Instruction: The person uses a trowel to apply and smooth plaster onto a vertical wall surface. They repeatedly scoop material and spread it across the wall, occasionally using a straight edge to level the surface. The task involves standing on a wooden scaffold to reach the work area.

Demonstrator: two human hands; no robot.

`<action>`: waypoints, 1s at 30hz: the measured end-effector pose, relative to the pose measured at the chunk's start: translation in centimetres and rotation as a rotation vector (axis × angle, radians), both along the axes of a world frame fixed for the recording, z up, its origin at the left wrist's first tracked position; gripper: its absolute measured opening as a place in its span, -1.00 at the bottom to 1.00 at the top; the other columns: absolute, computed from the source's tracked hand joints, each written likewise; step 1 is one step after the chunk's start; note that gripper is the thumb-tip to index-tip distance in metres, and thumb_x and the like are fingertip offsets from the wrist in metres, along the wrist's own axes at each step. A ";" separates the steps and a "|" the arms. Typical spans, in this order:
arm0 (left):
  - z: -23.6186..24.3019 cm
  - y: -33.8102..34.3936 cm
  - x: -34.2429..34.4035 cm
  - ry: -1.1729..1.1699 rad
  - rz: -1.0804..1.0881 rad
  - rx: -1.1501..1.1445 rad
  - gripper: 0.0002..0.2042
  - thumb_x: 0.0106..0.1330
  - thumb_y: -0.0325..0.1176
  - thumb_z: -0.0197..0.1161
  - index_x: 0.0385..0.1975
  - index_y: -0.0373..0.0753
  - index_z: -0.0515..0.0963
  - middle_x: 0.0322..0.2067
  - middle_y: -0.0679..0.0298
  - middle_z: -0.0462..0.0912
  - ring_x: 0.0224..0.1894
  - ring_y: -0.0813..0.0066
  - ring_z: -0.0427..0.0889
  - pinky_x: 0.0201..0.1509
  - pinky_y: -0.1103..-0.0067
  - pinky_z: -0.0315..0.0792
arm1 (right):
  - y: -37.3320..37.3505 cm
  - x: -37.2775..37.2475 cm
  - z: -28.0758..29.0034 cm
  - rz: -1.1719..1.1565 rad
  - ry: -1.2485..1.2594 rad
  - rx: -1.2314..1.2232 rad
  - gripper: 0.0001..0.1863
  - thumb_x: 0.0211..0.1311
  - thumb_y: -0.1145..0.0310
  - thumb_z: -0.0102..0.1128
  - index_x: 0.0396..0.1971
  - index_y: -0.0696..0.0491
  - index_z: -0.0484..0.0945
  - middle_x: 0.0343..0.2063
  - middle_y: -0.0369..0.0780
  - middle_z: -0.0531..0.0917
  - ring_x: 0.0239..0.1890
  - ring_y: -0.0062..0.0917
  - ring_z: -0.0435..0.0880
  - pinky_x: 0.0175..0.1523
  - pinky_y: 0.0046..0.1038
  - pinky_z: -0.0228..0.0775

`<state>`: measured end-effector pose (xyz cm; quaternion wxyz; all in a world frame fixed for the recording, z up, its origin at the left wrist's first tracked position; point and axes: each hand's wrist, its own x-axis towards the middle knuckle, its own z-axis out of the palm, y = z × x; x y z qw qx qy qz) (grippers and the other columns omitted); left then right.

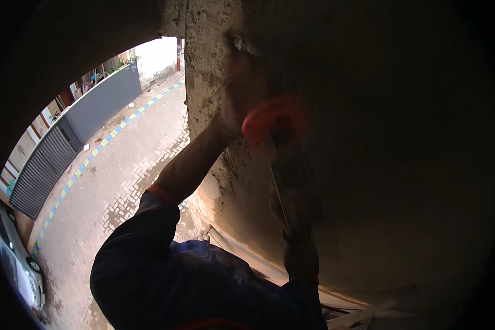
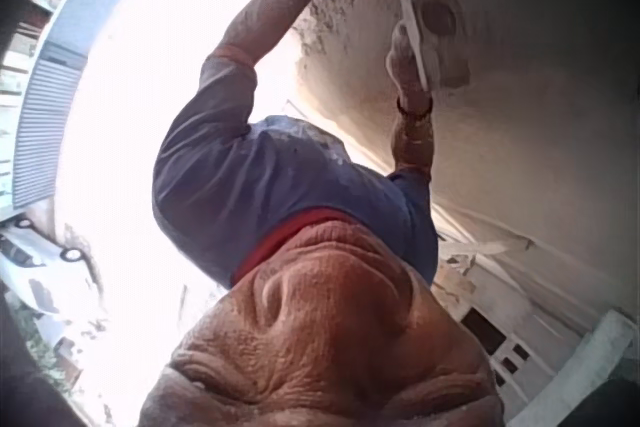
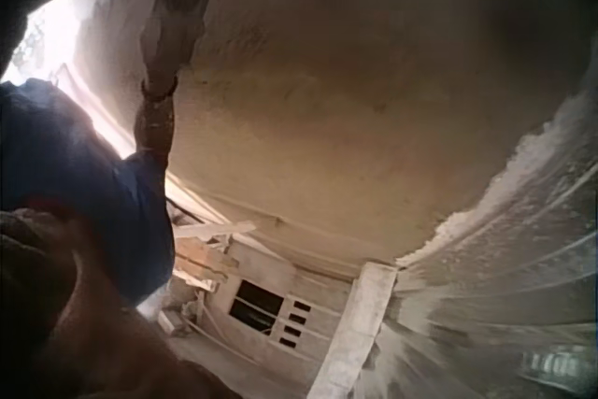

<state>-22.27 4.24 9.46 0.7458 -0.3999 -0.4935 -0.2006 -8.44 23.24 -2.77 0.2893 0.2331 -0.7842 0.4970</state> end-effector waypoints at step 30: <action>3.7 1.3 3.0 -0.019 -0.308 0.209 -0.71 -0.25 -0.06 0.27 -0.78 -0.05 0.34 -0.70 0.48 0.31 -0.56 0.47 0.32 -0.49 0.52 0.18 | 4.0 5.0 2.2 -0.460 0.440 0.214 -0.68 0.14 0.08 -0.01 -0.51 0.06 0.31 -0.73 -0.30 0.27 -0.66 -0.58 0.25 -0.59 -0.50 0.00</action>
